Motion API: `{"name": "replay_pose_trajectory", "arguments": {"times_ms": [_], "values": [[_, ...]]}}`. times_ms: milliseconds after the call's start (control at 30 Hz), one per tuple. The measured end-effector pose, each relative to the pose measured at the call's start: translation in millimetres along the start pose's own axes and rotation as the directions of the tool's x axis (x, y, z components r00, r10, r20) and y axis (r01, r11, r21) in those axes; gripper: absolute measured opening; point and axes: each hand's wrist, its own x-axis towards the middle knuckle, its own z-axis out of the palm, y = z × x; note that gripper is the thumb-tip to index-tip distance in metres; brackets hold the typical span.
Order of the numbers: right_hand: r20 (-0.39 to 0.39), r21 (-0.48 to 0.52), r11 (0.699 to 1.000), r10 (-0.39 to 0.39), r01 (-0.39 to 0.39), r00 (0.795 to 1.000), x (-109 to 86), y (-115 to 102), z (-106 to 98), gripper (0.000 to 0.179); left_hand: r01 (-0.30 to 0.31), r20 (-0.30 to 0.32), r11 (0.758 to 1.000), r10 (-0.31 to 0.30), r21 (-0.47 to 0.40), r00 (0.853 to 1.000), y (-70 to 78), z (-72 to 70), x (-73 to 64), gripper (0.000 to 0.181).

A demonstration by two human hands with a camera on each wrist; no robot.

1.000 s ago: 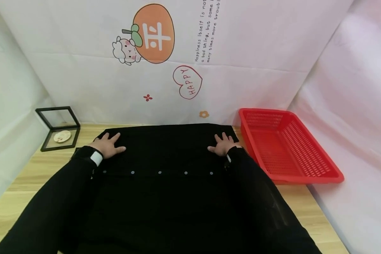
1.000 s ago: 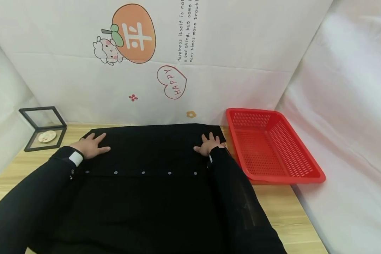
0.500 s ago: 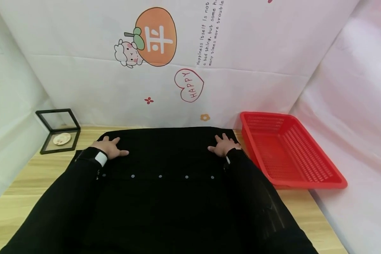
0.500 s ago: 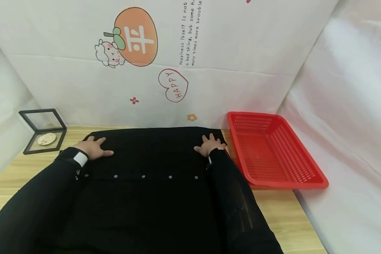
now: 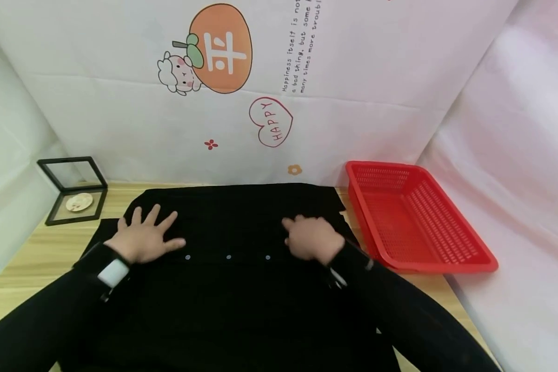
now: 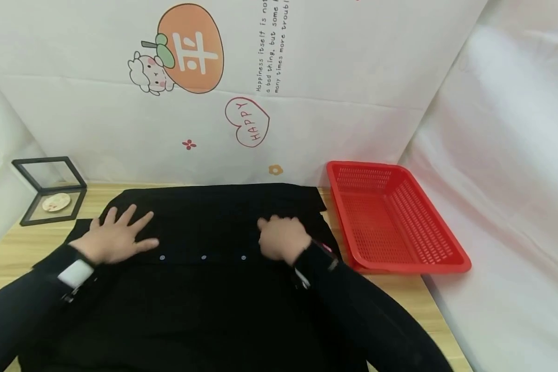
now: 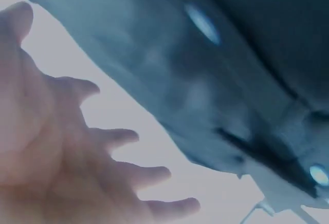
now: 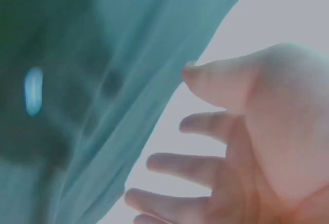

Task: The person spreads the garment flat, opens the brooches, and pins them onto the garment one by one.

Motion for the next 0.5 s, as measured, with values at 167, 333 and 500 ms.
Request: {"name": "replay_pose_trajectory", "arguments": {"times_ms": [167,333,500], "values": [[0.054,0.108,0.978,-0.187,0.18,0.981,-94.8,-11,28,0.01,-0.096,0.028,0.994,0.094,0.054,0.995,14.0,17.4,-70.6,0.103],[0.151,0.202,0.978,0.026,-0.057,0.988,-164.2,25,61,0.027,-0.043,0.046,0.997,0.04,0.067,0.998,0.0,50.8,-128.2,0.117],[0.184,0.261,0.935,0.194,-0.238,0.964,-195.1,52,98,0.035,0.024,0.063,0.998,-0.027,0.054,0.998,-22.8,79.4,-154.0,0.131]]}}
